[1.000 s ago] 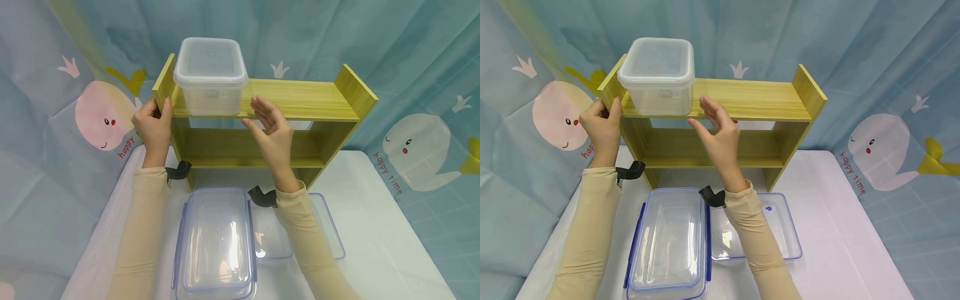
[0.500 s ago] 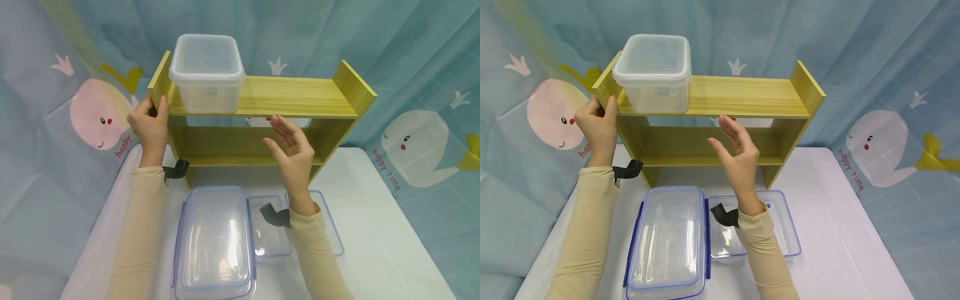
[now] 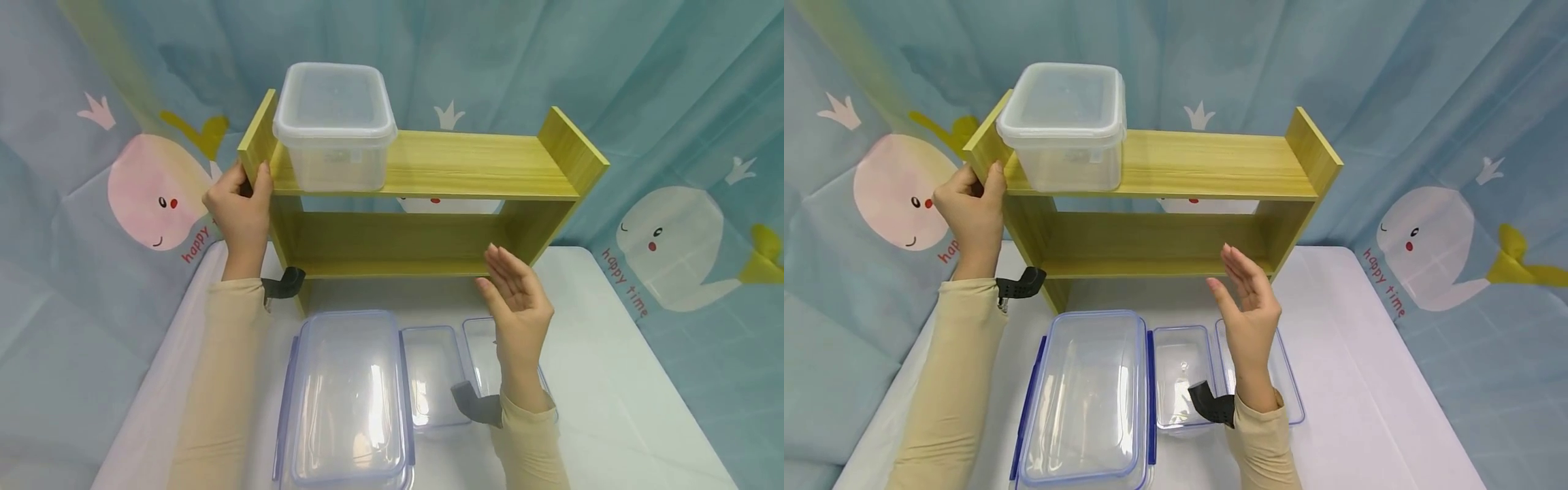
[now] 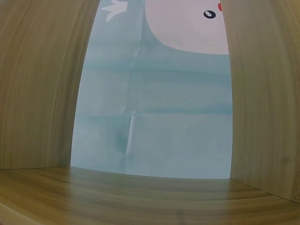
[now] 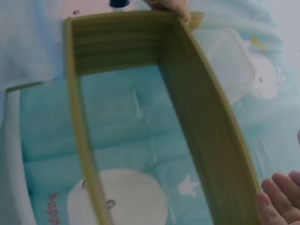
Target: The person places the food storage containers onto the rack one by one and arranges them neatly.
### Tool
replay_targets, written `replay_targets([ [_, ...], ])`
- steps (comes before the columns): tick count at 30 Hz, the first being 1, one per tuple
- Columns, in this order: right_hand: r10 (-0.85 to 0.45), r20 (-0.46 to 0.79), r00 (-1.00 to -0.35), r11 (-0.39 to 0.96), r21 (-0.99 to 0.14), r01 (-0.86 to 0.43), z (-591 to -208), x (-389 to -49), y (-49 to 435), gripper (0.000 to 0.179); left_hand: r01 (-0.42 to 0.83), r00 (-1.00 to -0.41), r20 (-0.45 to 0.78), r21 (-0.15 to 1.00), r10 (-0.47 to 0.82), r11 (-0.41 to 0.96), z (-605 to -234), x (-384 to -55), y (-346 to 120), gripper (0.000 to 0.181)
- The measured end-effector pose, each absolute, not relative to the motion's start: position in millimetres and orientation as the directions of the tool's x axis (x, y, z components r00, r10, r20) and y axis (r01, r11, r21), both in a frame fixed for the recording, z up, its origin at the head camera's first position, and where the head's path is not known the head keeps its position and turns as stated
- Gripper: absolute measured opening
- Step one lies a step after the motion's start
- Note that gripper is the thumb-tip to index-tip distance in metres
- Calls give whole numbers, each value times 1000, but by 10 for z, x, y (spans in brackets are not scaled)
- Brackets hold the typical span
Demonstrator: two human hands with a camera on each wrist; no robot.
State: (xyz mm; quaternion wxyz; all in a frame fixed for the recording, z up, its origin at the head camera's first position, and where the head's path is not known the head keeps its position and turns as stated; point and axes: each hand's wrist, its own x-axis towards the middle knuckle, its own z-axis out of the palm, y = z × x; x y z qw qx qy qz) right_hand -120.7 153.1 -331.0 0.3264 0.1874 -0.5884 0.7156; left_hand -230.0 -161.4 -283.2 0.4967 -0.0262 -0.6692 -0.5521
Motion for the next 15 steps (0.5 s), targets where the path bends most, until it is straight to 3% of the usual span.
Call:
replay_targets([
  [15, 345, 553, -759, -19, -804, -594, -3668, -906, 1893, 41, 571, -506, 675, 729, -537, 378, -2837, -2329, -1614, 28],
])
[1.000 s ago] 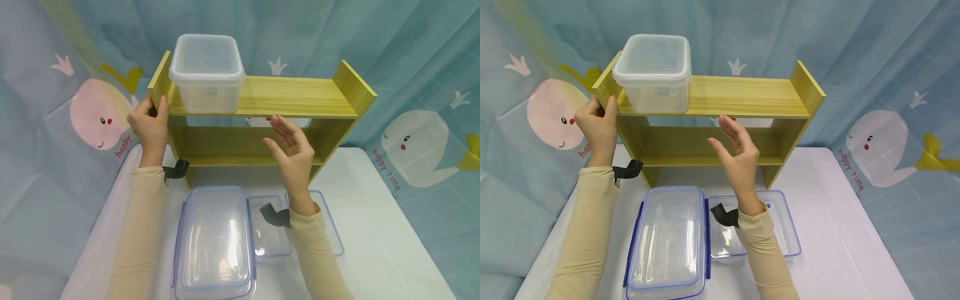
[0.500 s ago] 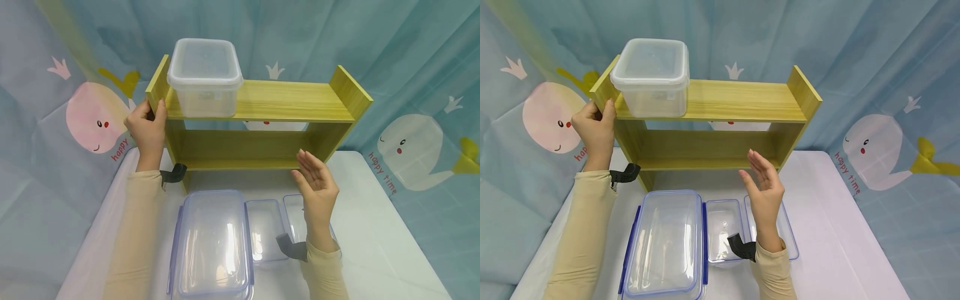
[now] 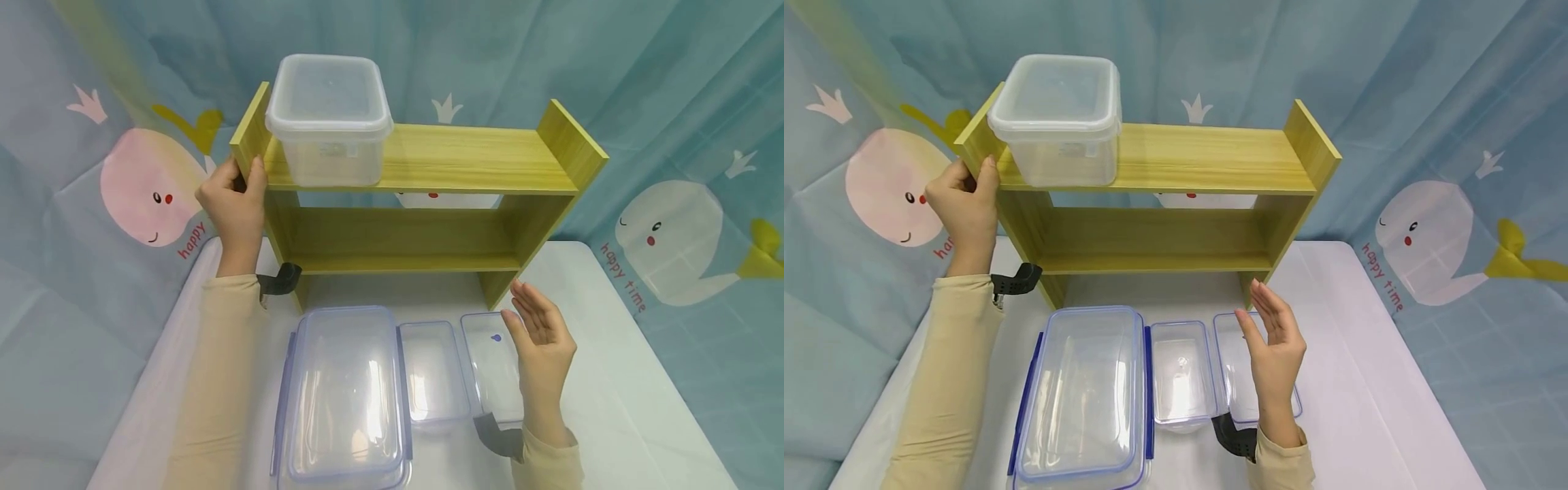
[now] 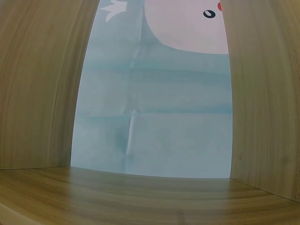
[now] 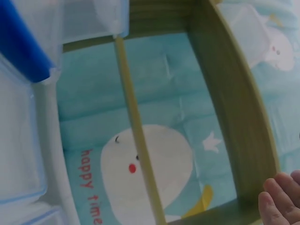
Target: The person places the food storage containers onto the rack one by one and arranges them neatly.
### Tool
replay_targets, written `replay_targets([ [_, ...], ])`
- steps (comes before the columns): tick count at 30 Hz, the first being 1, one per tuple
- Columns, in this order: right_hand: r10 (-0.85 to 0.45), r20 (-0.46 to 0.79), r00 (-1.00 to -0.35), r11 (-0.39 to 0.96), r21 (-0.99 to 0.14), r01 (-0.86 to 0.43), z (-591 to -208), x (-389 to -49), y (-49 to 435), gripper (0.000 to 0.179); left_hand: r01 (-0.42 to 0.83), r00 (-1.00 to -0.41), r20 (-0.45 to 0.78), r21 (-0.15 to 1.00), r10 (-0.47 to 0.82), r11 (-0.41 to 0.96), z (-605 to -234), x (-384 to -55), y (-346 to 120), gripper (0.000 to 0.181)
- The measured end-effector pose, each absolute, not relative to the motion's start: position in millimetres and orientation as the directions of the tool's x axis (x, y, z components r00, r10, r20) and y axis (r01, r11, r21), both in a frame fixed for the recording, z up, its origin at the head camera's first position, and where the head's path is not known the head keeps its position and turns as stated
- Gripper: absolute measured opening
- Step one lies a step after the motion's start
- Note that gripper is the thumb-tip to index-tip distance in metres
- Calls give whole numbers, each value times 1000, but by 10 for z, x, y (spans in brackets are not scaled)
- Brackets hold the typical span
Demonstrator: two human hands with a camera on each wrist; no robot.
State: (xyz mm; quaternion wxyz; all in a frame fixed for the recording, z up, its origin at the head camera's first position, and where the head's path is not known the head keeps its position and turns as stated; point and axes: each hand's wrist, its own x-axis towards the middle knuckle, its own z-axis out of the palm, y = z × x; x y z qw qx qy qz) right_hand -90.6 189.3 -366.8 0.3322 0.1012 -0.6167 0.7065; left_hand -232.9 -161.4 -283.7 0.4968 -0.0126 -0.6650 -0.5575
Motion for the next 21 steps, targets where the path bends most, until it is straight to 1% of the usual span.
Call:
replay_targets([
  [5, 355, 549, -756, 16, -812, -583, -3720, -842, 1964, 41, 577, -500, 672, 729, -546, 369, -2837, -2336, -1612, 29],
  [7, 362, 537, -763, 38, -826, -563, -3741, -819, 1982, 41, 576, -501, 666, 733, -552, 362, -2838, -2340, -1609, 28],
  [13, 344, 512, -787, 41, -846, -532, -3895, -749, 2066, 42, 568, -512, 651, 746, -561, 348, -2835, -2340, -1590, 22],
  [18, 330, 526, -784, 131, -848, -514, -4033, -680, 2188, 43, 581, -510, 657, 739, -556, 341, -2831, -2336, -1574, 23],
  [21, 334, 513, -791, 220, -858, -463, -4077, -630, 2256, 43, 592, -505, 663, 732, -553, 337, -2831, -2335, -1568, 22],
])
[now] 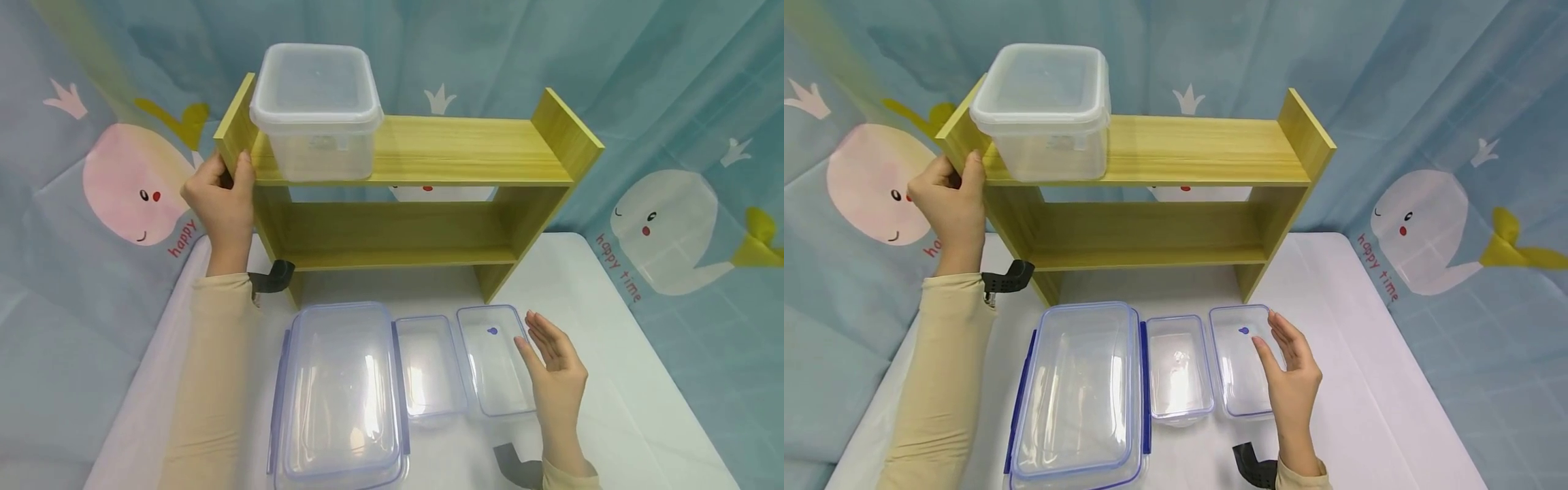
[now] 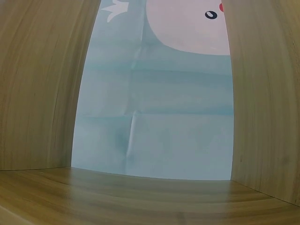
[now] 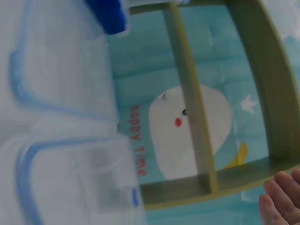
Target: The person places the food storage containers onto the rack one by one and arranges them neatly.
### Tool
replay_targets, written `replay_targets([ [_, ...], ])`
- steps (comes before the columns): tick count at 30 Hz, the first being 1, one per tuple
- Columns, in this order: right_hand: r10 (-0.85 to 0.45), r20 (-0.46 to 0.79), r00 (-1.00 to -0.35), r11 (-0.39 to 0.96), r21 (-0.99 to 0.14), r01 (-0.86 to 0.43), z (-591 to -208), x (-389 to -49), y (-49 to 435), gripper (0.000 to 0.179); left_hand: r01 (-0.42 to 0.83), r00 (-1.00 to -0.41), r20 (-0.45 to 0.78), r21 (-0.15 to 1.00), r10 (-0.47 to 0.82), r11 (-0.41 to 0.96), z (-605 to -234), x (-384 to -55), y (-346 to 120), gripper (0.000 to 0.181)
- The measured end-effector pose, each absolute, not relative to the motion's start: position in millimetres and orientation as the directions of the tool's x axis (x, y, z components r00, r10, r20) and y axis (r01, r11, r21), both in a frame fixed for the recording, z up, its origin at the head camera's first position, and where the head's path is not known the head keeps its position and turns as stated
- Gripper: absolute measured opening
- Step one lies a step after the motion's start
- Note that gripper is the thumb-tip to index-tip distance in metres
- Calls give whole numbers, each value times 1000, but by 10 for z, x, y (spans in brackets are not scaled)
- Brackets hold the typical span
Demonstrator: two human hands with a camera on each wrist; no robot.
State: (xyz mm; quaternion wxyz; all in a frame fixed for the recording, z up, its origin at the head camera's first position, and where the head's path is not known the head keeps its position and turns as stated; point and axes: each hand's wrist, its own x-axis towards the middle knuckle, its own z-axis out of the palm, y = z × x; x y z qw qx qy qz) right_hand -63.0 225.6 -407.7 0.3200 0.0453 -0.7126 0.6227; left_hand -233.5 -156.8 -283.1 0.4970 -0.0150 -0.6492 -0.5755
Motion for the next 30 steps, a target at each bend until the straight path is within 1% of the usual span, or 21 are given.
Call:
replay_targets([
  [3, 336, 491, -804, 319, -862, -393, -4115, -581, 2310, 44, 583, -512, 653, 742, -558, 332, -2811, -2302, -1572, 20],
  [6, 325, 496, -806, 402, -843, -357, -4172, -555, 2363, 45, 563, -519, 637, 757, -571, 332, -2779, -2255, -1567, 19],
  [9, 329, 491, -807, 433, -838, -333, -4242, -546, 2422, 46, 553, -513, 631, 761, -582, 338, -2770, -2235, -1580, 19],
  [14, 355, 462, -813, 512, -823, -244, -4373, -521, 2551, 46, 563, -504, 636, 755, -584, 336, -2799, -2260, -1626, 18],
  [17, 349, 463, -814, 575, -792, -204, -4434, -506, 2629, 46, 584, -485, 675, 723, -555, 369, -2796, -2269, -1654, 17],
  [21, 346, 445, -826, 615, -773, -158, -4502, -493, 2723, 46, 602, -460, 707, 693, -537, 397, -2767, -2263, -1678, 18],
  [23, 344, 421, -839, 622, -772, -132, -4548, -479, 2769, 47, 603, -459, 703, 696, -543, 391, -2753, -2255, -1682, 18],
  [26, 346, 368, -863, 627, -775, -78, -4623, -426, 2826, 48, 594, -473, 693, 707, -544, 384, -2758, -2240, -1682, 20],
  [30, 401, 203, -893, 601, -794, 90, -4702, -323, 2866, 49, 565, -503, 665, 736, -552, 372, -2798, -2231, -1667, 24],
])
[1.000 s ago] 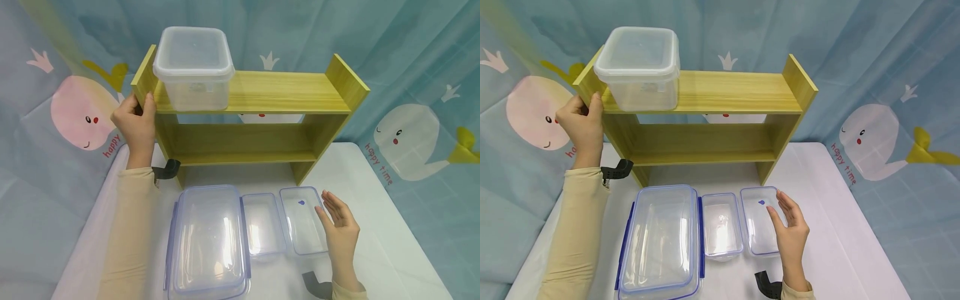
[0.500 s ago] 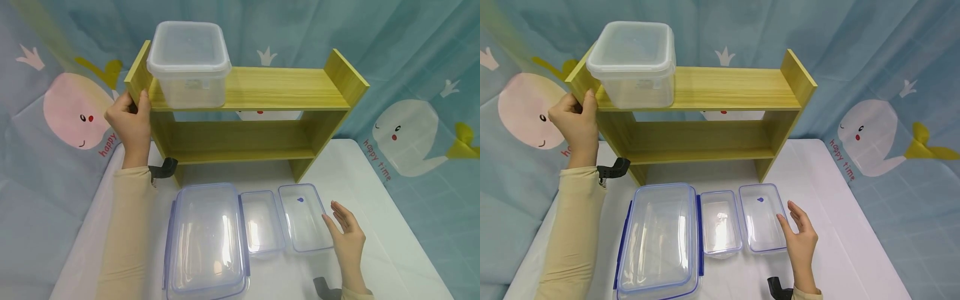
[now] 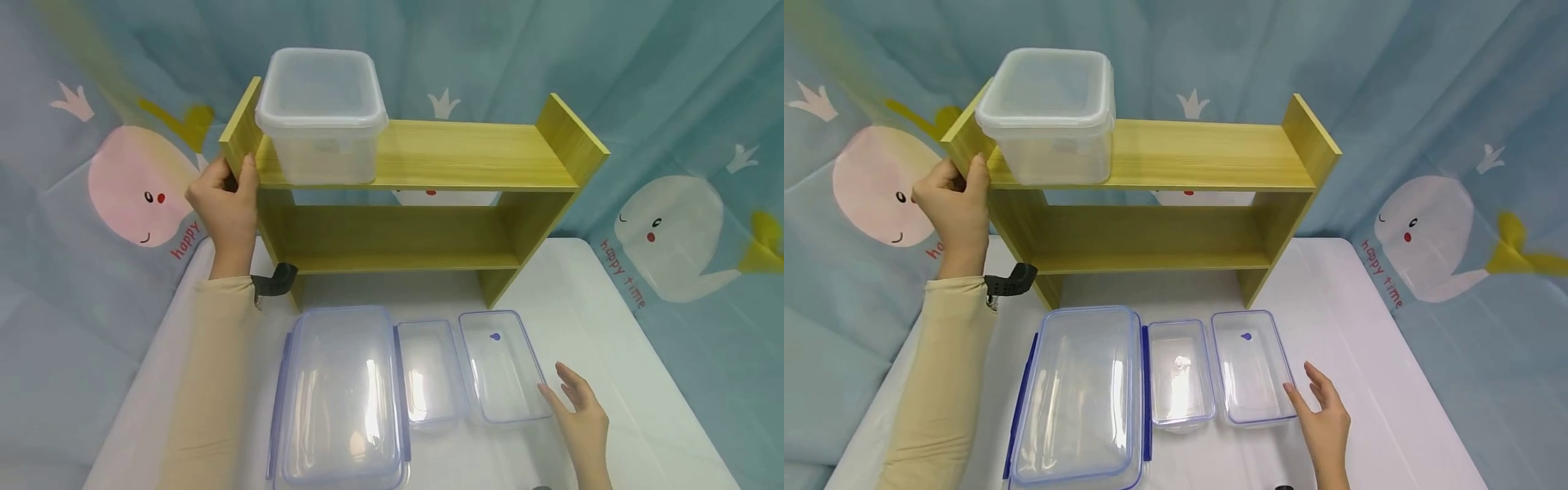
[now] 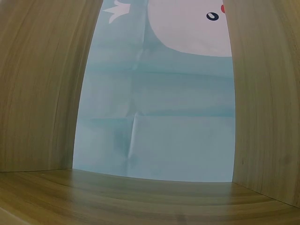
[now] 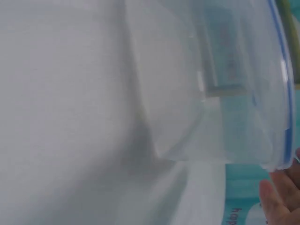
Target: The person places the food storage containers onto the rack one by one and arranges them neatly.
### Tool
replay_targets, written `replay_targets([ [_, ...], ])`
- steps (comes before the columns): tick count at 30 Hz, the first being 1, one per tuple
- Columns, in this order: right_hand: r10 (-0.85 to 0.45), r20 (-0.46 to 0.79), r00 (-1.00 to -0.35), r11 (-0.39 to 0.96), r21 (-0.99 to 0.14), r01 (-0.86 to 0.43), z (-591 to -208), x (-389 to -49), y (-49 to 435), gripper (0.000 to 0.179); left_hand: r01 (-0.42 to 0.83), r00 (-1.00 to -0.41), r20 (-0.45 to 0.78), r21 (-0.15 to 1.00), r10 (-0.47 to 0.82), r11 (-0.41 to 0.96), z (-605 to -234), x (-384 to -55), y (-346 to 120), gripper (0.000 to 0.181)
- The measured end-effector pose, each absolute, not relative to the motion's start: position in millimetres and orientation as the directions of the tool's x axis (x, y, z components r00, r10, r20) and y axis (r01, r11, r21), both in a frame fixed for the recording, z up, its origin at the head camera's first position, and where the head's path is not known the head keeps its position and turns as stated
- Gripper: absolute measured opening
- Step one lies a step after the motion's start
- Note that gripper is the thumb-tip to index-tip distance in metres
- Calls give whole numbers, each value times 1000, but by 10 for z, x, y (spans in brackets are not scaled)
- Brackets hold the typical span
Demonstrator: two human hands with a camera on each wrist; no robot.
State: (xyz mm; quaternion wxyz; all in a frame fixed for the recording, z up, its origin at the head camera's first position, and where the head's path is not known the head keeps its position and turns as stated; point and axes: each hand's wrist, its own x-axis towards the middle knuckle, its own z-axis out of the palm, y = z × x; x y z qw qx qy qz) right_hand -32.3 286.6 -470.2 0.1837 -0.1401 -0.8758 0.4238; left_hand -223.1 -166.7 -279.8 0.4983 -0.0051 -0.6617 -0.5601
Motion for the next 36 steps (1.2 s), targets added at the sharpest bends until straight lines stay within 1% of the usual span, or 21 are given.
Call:
replay_targets([
  [3, 413, 77, -907, 574, -795, 194, -4754, -277, 2873, 55, 553, -505, 661, 742, -556, 379, -2823, -2239, -1661, 27],
  [5, 389, 26, -921, 568, -794, 217, -4798, -269, 2878, 60, 555, -501, 661, 741, -559, 378, -2829, -2245, -1665, 29],
  [8, 341, -15, -940, 561, -799, 216, -4861, -257, 2881, 66, 561, -499, 663, 738, -558, 374, -2831, -2245, -1665, 28],
  [12, 308, -43, -950, 571, -790, 221, -4946, -242, 2883, 71, 558, -499, 665, 737, -555, 381, -2835, -2222, -1662, 29],
  [18, 275, -150, -950, 538, -795, 281, -4999, -231, 2887, 76, 562, -492, 675, 729, -550, 392, -2828, -2218, -1653, 30],
  [21, 239, -150, -959, 522, -813, 257, -5012, -225, 2881, 79, 558, -492, 670, 733, -556, 390, -2818, -2232, -1660, 30],
  [27, 225, -70, -972, 533, -826, 183, -5057, -204, 2882, 81, 557, -489, 675, 729, -552, 397, -2822, -2247, -1654, 30],
  [29, 215, -60, -975, 531, -830, 168, -5066, -198, 2893, 84, 558, -490, 675, 729, -551, 397, -2822, -2242, -1648, 31],
  [31, 198, -73, -978, 512, -843, 167, -5068, -190, 2911, 91, 559, -493, 671, 732, -554, 390, -2820, -2236, -1647, 30],
  [36, 145, -146, -979, 467, -862, 198, -5074, -190, 2955, 115, 558, -499, 656, 743, -567, 369, -2826, -2233, -1662, 27],
])
